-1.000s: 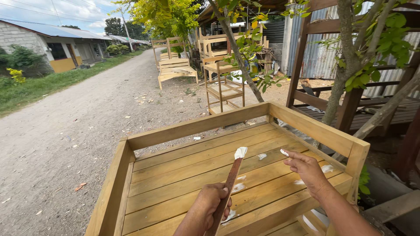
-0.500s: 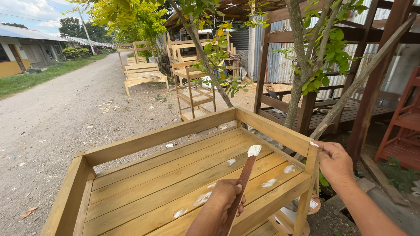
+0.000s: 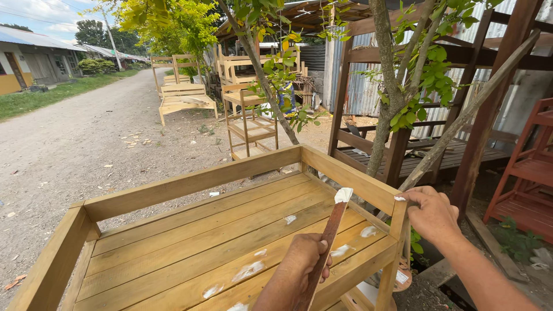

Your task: The person dips a flat wooden stick into a jar of white wood filler and dabs the filler onto holes and gaps on the slatted surface and frame of an unfinished wooden furniture piece, moving around the piece to fill spots one at a time.

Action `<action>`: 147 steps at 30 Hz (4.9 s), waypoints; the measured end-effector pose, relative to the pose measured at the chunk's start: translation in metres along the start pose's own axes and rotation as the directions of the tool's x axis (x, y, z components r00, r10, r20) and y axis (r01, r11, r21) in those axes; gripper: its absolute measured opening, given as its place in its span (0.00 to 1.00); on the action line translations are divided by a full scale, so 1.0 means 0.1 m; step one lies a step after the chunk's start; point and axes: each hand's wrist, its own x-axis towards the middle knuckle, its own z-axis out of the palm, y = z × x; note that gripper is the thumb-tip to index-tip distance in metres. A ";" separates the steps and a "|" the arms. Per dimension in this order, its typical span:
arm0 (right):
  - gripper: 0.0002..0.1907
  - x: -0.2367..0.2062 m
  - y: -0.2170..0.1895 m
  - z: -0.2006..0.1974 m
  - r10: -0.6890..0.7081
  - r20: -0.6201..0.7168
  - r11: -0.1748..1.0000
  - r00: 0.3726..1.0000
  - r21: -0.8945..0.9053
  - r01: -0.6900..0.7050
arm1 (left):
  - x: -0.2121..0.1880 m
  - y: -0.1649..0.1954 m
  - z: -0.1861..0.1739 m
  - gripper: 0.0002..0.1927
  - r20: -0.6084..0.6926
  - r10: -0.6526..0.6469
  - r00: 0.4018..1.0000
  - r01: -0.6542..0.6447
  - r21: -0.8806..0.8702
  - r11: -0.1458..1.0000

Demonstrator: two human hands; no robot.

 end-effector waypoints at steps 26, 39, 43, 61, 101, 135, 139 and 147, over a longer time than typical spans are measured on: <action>0.38 -0.74 -0.67 0.15 -0.221 0.011 0.564 0.975 -0.815 0.137 | 0.37 0.10 0.04 0.17 0.162 -0.004 0.987 -0.010 0.084 0.996; 0.38 -0.76 -0.61 0.27 -0.191 -0.032 0.600 0.981 -0.795 0.091 | 0.33 0.06 -0.05 0.15 0.210 0.004 0.978 -0.009 0.021 1.000; 0.38 -0.76 -0.66 0.24 -0.132 0.039 0.574 0.990 -0.812 0.108 | 0.27 0.12 -0.04 0.15 0.172 -0.062 0.983 0.051 0.068 0.996; 0.39 -0.72 -0.70 0.16 -0.180 0.249 0.148 0.952 -0.950 0.276 | 0.23 0.11 -0.08 0.19 0.249 0.022 0.968 -0.025 0.009 1.000; 0.41 -0.64 -0.84 0.15 -0.162 0.075 0.457 0.984 -0.878 0.142 | 0.10 0.17 -0.10 0.13 0.201 -0.045 0.979 0.024 0.106 0.994; 0.33 -0.67 -0.69 0.05 -0.151 0.245 0.486 0.958 -0.825 0.288 | 0.26 0.08 -0.06 0.14 0.220 -0.078 0.972 0.056 0.106 0.993; 0.33 -0.76 -0.67 0.06 -0.117 0.229 0.565 0.966 -0.785 0.254 | 0.23 0.09 -0.06 0.14 0.212 -0.074 0.975 0.056 0.091 0.994; 0.38 -0.86 -0.67 0.25 -0.147 0.153 0.467 0.977 -0.860 0.205 | 0.19 0.10 -0.06 0.13 0.214 -0.085 0.973 0.069 0.083 0.994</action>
